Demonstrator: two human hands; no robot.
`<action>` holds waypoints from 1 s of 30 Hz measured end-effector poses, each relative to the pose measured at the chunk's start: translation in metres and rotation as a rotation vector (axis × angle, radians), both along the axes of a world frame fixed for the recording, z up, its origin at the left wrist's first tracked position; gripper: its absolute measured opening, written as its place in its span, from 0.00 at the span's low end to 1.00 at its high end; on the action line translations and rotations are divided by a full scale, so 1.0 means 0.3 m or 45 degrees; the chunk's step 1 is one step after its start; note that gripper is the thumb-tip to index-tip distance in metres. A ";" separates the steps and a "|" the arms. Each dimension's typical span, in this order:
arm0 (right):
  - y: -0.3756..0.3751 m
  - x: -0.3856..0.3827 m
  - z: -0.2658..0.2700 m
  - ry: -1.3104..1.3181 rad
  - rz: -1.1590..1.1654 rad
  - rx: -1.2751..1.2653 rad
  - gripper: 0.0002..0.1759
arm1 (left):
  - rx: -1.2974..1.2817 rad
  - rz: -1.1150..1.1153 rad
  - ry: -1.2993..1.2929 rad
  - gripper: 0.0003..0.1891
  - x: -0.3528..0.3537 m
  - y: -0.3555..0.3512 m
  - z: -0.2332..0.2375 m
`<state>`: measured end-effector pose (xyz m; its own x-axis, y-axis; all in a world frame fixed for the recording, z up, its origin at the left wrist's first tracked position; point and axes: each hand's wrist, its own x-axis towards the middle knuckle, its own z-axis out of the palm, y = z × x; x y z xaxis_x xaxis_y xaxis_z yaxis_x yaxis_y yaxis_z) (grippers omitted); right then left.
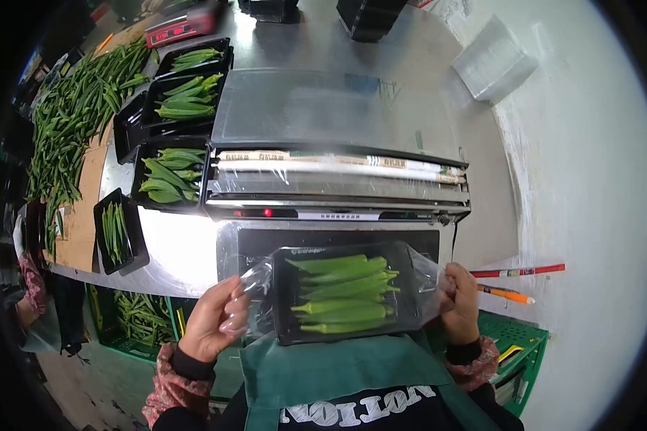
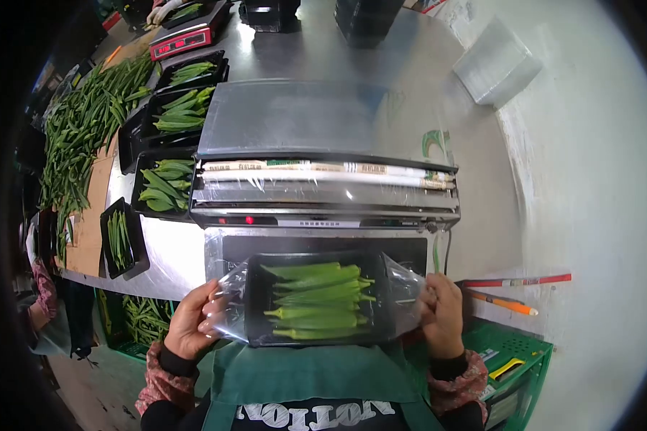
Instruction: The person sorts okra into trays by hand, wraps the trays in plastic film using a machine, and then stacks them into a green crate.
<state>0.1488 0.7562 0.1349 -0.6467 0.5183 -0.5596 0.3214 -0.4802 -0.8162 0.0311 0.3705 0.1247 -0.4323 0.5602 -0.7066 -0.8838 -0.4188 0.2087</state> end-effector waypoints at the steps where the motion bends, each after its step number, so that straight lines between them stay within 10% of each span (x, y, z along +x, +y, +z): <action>1: 0.013 0.044 0.002 -0.019 -0.025 -0.119 0.10 | -0.055 0.015 -0.047 0.13 0.030 -0.022 -0.022; 6: -0.022 0.269 -0.257 -0.210 0.033 -0.481 0.11 | -0.290 -0.160 0.036 0.10 0.178 0.025 -0.149; 8: -0.149 0.233 -0.323 -0.244 0.478 0.030 0.10 | -0.395 -0.323 0.387 0.11 0.220 0.080 -0.250; 15: -0.218 0.195 -0.018 0.007 0.447 -0.300 0.15 | -0.932 -0.450 1.112 0.16 0.280 0.108 -0.304; 23: -0.346 0.133 -0.233 0.022 0.581 -0.310 0.23 | -0.473 -0.716 1.118 0.17 0.172 0.090 -0.344; 30: -0.498 0.154 0.066 0.321 -0.181 -0.282 0.37 | -0.069 -0.843 0.894 0.18 0.137 0.156 -0.361</action>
